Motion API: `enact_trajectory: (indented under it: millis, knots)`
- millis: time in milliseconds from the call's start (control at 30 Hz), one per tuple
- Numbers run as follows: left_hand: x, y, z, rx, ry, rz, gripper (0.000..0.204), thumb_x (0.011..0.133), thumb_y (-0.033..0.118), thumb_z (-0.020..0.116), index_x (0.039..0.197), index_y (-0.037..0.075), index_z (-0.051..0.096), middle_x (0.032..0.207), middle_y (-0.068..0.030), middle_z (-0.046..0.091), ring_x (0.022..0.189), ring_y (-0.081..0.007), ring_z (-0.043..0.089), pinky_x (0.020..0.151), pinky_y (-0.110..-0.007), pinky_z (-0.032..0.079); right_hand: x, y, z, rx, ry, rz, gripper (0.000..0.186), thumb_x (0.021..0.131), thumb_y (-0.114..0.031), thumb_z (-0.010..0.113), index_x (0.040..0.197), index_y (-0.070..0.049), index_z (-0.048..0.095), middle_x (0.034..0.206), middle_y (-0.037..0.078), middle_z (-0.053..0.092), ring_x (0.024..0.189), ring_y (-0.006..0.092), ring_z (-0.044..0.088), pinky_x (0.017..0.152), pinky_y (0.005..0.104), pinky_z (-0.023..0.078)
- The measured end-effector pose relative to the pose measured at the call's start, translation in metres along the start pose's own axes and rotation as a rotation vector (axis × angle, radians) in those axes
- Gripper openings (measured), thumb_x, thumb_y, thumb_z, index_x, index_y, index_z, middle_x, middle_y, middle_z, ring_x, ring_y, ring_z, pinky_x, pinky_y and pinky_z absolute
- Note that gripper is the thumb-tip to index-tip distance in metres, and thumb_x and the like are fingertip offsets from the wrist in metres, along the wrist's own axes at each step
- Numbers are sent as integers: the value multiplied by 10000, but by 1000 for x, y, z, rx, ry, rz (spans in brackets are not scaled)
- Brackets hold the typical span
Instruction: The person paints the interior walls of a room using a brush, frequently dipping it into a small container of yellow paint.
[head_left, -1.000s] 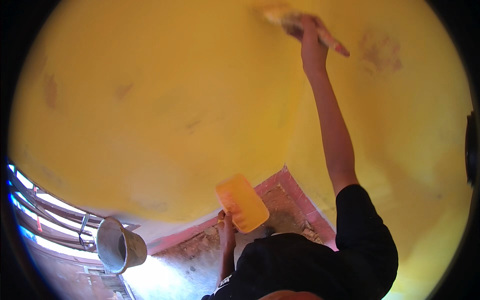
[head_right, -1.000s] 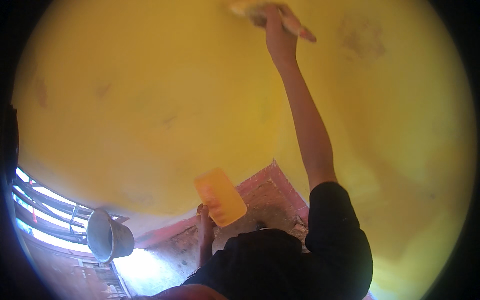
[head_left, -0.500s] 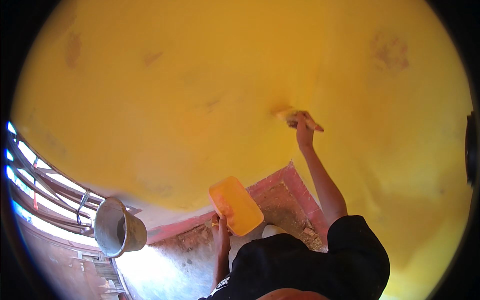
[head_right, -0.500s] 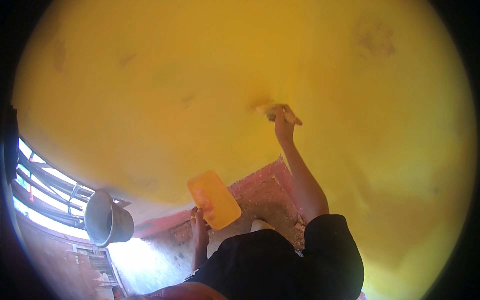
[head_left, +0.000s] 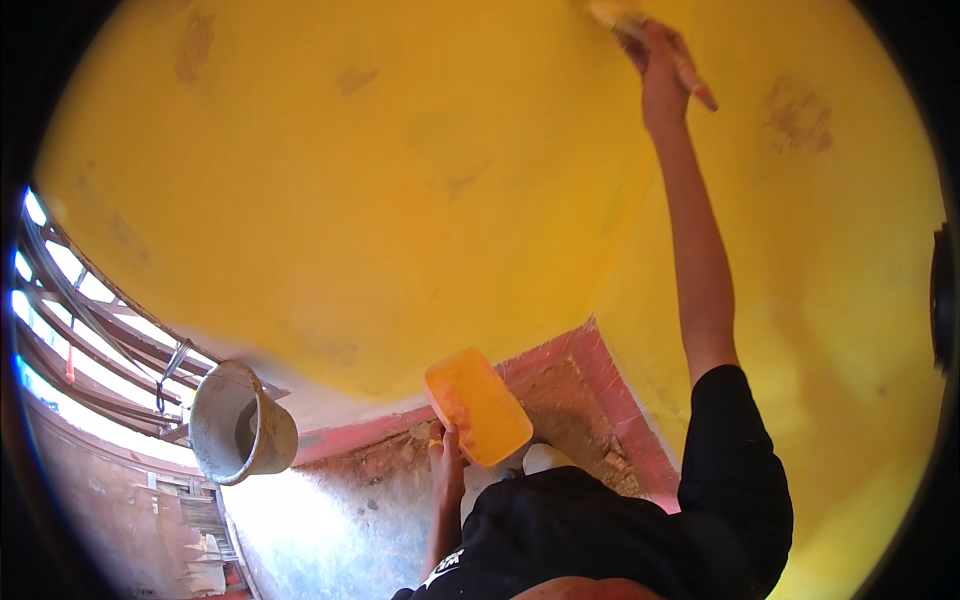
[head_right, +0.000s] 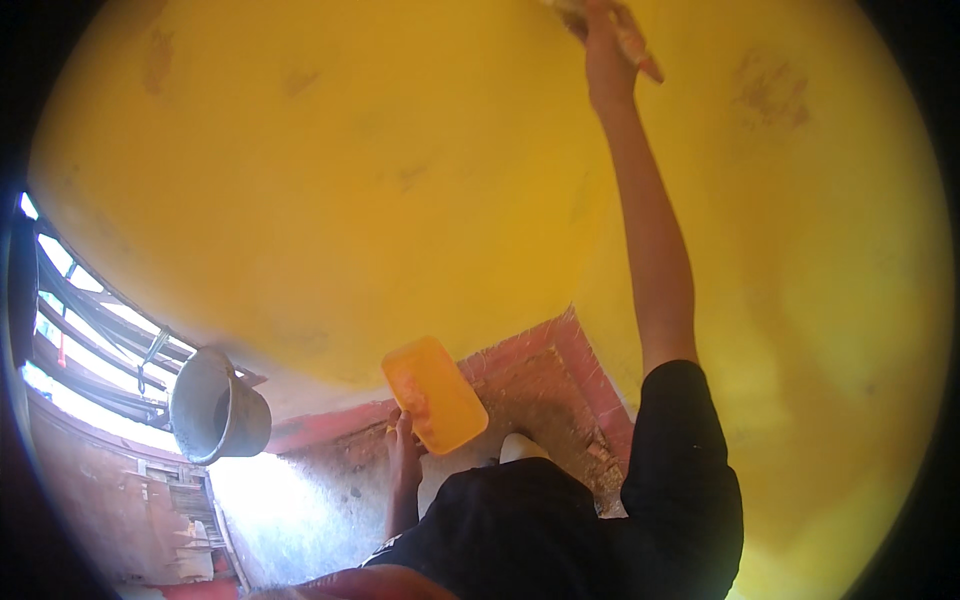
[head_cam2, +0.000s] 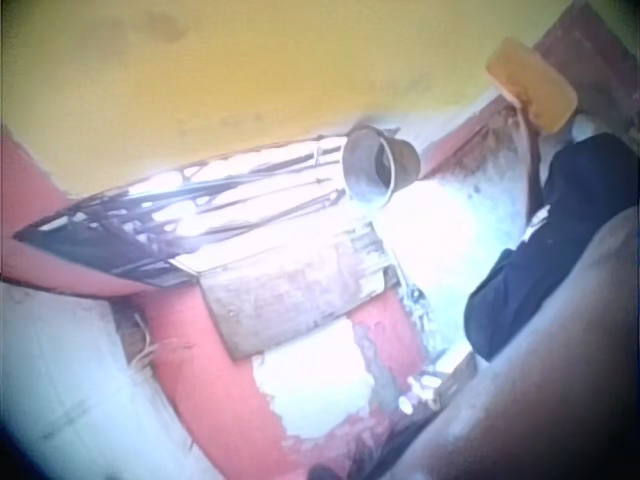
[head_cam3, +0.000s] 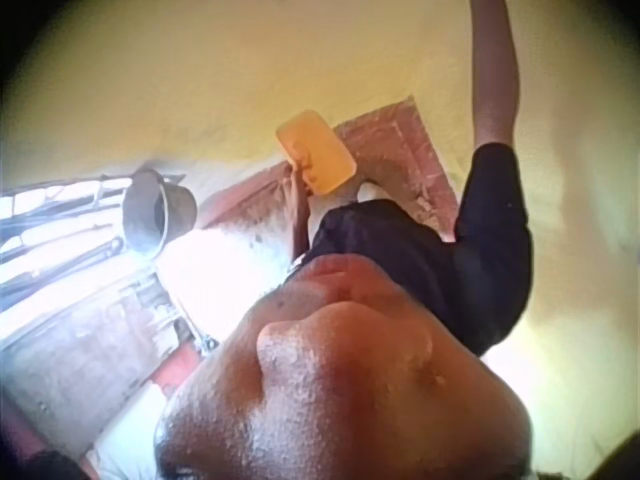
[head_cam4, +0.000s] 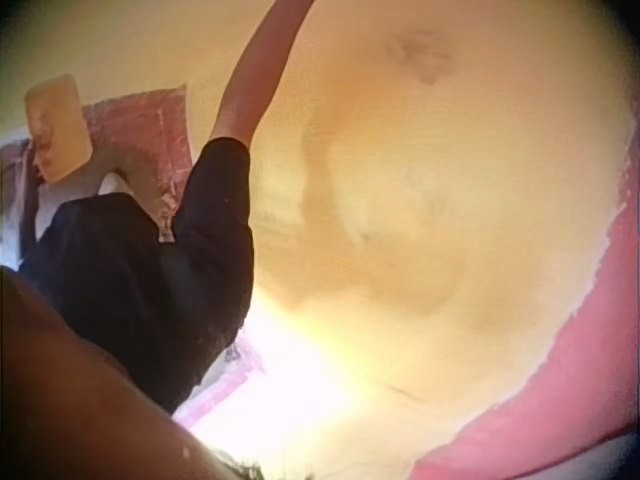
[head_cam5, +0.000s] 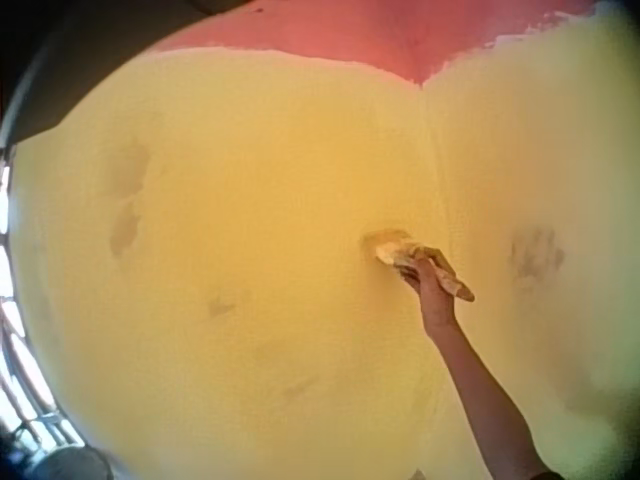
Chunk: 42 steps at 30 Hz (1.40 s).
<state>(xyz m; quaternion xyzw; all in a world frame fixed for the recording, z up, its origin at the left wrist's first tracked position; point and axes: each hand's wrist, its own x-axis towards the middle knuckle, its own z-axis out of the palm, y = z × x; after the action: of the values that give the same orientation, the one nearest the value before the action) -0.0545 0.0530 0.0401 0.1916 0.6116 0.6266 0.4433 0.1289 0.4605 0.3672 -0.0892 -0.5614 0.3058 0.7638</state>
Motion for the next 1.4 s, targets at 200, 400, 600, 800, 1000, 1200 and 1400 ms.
enact_trajectory:
  millis: [200, 400, 600, 800, 1000, 1200, 1400]
  knots:
    - [-5, -5, -8, 3, 54, 7, 470, 968, 389, 458, 1280, 37, 451, 1109, -136, 606, 944, -218, 644, 677, -344, 567, -150, 81, -49, -91, 56, 201, 313, 970, -268, 549, 1113, 9, 519, 1110, 98, 595, 1040, 201, 596, 934, 360, 505]
    - [-7, -10, -21, 31, 39, -25, 502, 963, 417, 459, 1287, 34, 446, 1119, -144, 606, 953, -225, 644, 685, -342, 567, -277, 111, -89, -212, 53, 437, 249, 968, -222, 555, 1046, 13, 561, 1001, 63, 611, 914, 135, 589, 806, 306, 520]
    - [-7, -6, -22, 61, 6, -4, 545, 961, 447, 455, 1317, 35, 435, 1141, -150, 602, 955, -222, 646, 678, -324, 555, -277, 102, -92, -284, 127, 597, 229, 934, -233, 579, 955, -9, 625, 781, 5, 629, 762, 98, 576, 716, 245, 475]
    - [-8, -10, -22, 51, -3, 8, 533, 964, 420, 453, 1330, 33, 424, 1167, -147, 588, 959, -225, 646, 690, -331, 570, -121, 29, -31, -354, 17, 327, 305, 938, -264, 517, 948, 13, 646, 881, 59, 678, 820, 144, 630, 805, 287, 512]
    - [-13, -11, -20, 9, 1, -26, 518, 968, 401, 451, 1338, 40, 416, 1196, -149, 574, 994, -234, 637, 695, -341, 573, -67, 3, 8, -157, -23, -43, 270, 947, -269, 575, 1041, -28, 652, 931, 82, 680, 791, 180, 647, 754, 311, 536]
    - [-14, -25, -28, -39, 54, -32, 512, 971, 399, 447, 1345, 51, 409, 1206, -145, 573, 1013, -232, 635, 688, -339, 573, -225, 96, -49, -120, 138, 312, 275, 970, -229, 535, 981, 30, 627, 917, 83, 682, 862, 140, 634, 781, 280, 497]
    - [-17, -23, -33, 6, 74, -25, 503, 973, 419, 435, 1340, 74, 419, 1181, -126, 579, 967, -221, 647, 682, -325, 572, -363, 119, -92, -254, 54, 644, 214, 956, -188, 550, 911, 11, 611, 841, 49, 643, 780, 104, 600, 697, 255, 480]
